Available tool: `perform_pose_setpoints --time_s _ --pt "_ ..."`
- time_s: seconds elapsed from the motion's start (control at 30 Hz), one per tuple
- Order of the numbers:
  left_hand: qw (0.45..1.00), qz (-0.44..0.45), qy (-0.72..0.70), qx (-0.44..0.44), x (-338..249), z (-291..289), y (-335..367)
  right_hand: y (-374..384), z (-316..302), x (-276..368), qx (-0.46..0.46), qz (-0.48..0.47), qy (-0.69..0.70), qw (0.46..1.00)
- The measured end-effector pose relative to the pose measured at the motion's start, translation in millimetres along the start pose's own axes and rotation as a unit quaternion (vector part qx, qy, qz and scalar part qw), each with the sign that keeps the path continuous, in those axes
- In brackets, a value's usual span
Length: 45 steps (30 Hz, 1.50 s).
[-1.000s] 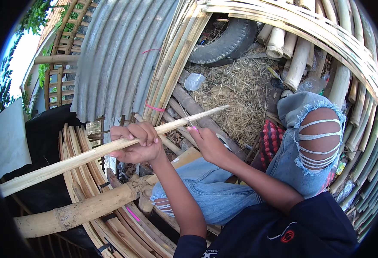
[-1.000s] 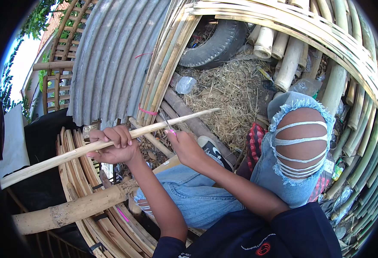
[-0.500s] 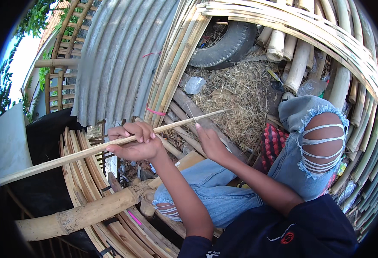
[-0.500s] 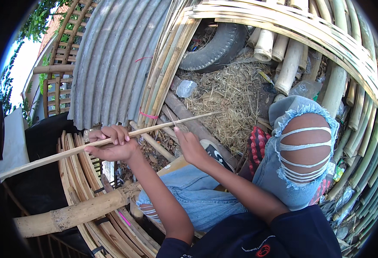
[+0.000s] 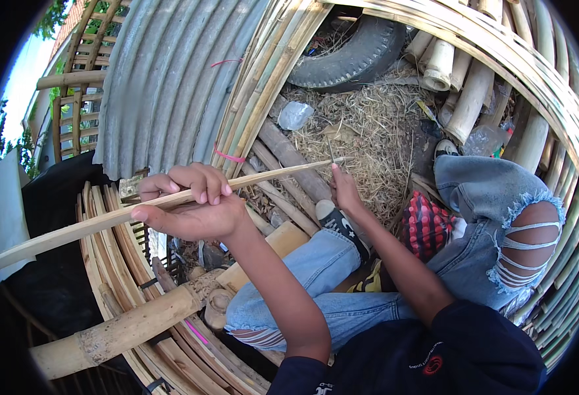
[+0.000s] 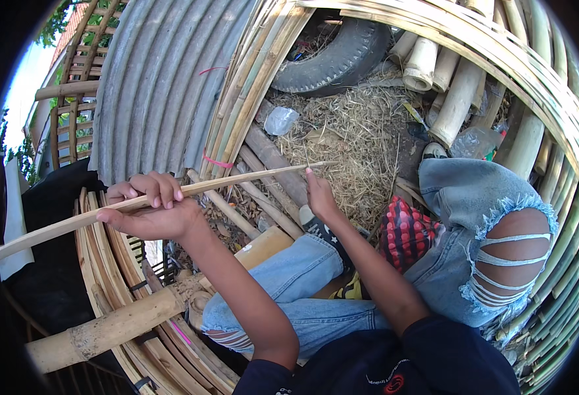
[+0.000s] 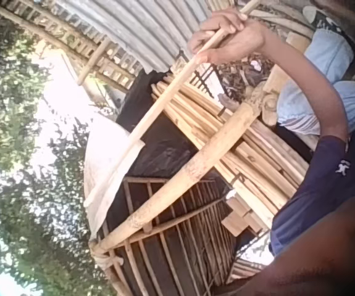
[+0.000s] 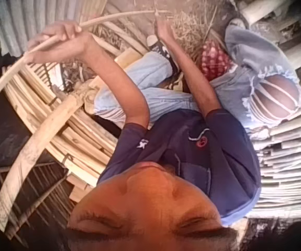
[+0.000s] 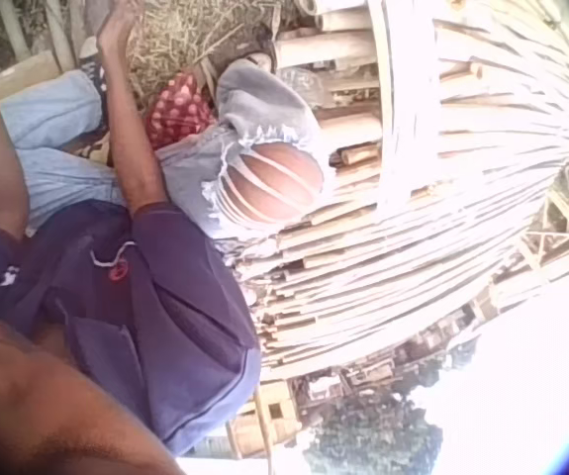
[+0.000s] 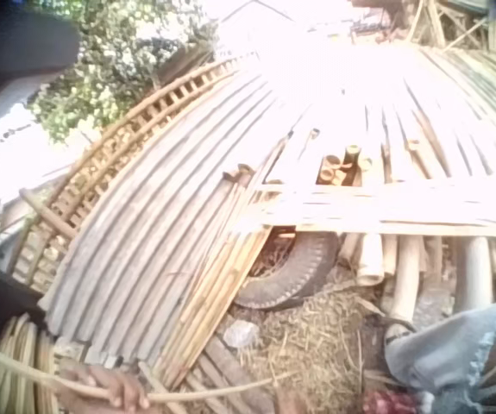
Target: Scraping and shaping a thin bamboo stick using a small craft knife.
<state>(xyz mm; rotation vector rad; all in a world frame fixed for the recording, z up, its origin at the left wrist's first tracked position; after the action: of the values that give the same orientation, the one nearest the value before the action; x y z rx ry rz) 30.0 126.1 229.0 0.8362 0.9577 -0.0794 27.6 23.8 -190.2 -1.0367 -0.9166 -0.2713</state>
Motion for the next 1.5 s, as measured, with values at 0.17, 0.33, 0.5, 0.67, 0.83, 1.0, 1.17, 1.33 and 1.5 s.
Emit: perform_pose_setpoints --time_s 0.17,0.33,0.5,0.67,0.83,1.0,1.17,1.33,1.5 --pt "0.999 -0.031 -0.002 -0.018 13.3 -12.9 14.6 20.5 -17.0 -19.3 -0.043 -0.037 -0.08 0.995" --pt "0.998 -0.045 -0.037 0.001 28.5 -13.9 14.5 68.0 -57.9 -59.4 -0.054 0.051 -0.194 0.978" --pt "0.999 -0.035 -0.015 0.012 12.2 -20.4 25.4 20.4 16.8 -5.3 0.017 -0.062 -0.046 0.997" --pt "0.983 -0.065 -0.125 0.119 27.8 -13.5 21.4 68.9 -61.3 -51.6 -0.047 0.002 -0.2 0.979" --pt "0.974 -0.08 -0.157 0.146 17.9 -8.8 25.5 24.3 -11.6 -25.1 0.028 -0.013 -0.018 0.999" --pt "0.963 -0.088 -0.195 0.161 23.3 -19.4 24.8 43.0 -34.1 -15.1 -0.005 -0.065 -0.221 0.973" --pt "0.945 -0.101 -0.237 0.201 20.4 -10.6 23.6 35.7 -32.1 -35.6 -0.042 0.004 -0.141 0.989" --pt "0.929 -0.11 -0.287 0.207 20.4 -3.3 20.1 32.1 -25.4 -29.3 -0.072 -0.055 -0.186 0.978" --pt "0.941 -0.112 -0.253 0.197 25.5 -3.6 21.1 22.2 -28.8 -25.3 -0.05 -0.055 -0.104 0.992"
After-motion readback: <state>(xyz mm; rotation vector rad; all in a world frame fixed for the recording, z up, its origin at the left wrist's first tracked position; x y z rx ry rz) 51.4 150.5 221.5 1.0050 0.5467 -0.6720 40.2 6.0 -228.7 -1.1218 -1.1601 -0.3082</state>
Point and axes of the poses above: each hand's wrist, its own y-axis towards the middle knuckle, its own z-axis out of the palm, x = y × z, the point moved 10 cm from there along y, towards the middle knuckle, and after that the axes turned 5 degrees about -y, right-handed, at the moved point
